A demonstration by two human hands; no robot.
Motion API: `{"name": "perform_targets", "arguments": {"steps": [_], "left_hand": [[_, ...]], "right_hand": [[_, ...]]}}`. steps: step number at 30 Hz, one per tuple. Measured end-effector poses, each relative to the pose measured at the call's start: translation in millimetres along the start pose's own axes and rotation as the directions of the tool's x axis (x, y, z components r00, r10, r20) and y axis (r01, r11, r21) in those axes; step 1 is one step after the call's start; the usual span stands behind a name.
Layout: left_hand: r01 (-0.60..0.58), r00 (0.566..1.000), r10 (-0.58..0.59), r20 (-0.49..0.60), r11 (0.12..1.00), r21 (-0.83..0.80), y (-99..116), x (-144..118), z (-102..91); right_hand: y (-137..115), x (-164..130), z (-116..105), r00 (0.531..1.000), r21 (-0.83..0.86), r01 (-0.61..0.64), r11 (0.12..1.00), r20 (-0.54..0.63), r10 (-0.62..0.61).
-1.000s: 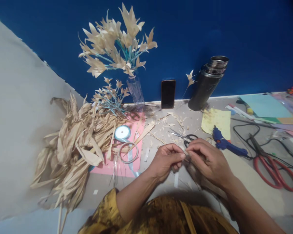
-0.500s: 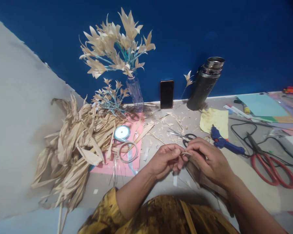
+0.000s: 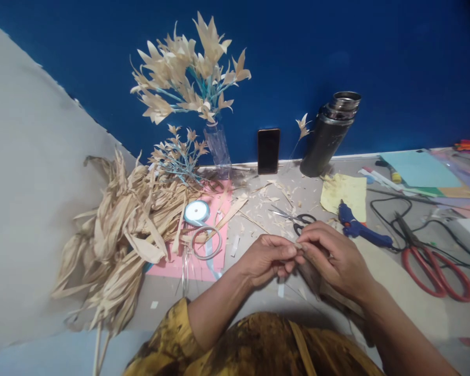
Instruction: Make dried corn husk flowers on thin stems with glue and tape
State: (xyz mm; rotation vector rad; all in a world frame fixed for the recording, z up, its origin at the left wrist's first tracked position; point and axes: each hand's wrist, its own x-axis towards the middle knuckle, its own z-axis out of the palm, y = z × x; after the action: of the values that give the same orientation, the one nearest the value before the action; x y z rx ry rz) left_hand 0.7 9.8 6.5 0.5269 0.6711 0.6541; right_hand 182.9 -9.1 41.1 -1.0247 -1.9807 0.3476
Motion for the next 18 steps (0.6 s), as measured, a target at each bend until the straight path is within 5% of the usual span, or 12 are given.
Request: {"name": "perform_targets", "arguments": {"steps": [9, 14, 18], "left_hand": [[-0.104, 0.988, 0.115, -0.103, 0.989, 0.104, -2, 1, 4.8], [-0.351, 0.911, 0.399, -0.109, 0.885, 0.307, 2, -1, 8.5], [-0.447, 0.862, 0.503, -0.057, 0.810, 0.381, 3, -3, 7.9]], "right_hand": [[-2, 1, 1, 0.999, 0.026, 0.002, 1.000, -0.036, -0.001], [0, -5, -2, 0.993, 0.010, -0.035, 0.999, -0.112, 0.036], [1, -13, -5, 0.993, 0.030, -0.081, 0.996, -0.079, 0.083]]}}
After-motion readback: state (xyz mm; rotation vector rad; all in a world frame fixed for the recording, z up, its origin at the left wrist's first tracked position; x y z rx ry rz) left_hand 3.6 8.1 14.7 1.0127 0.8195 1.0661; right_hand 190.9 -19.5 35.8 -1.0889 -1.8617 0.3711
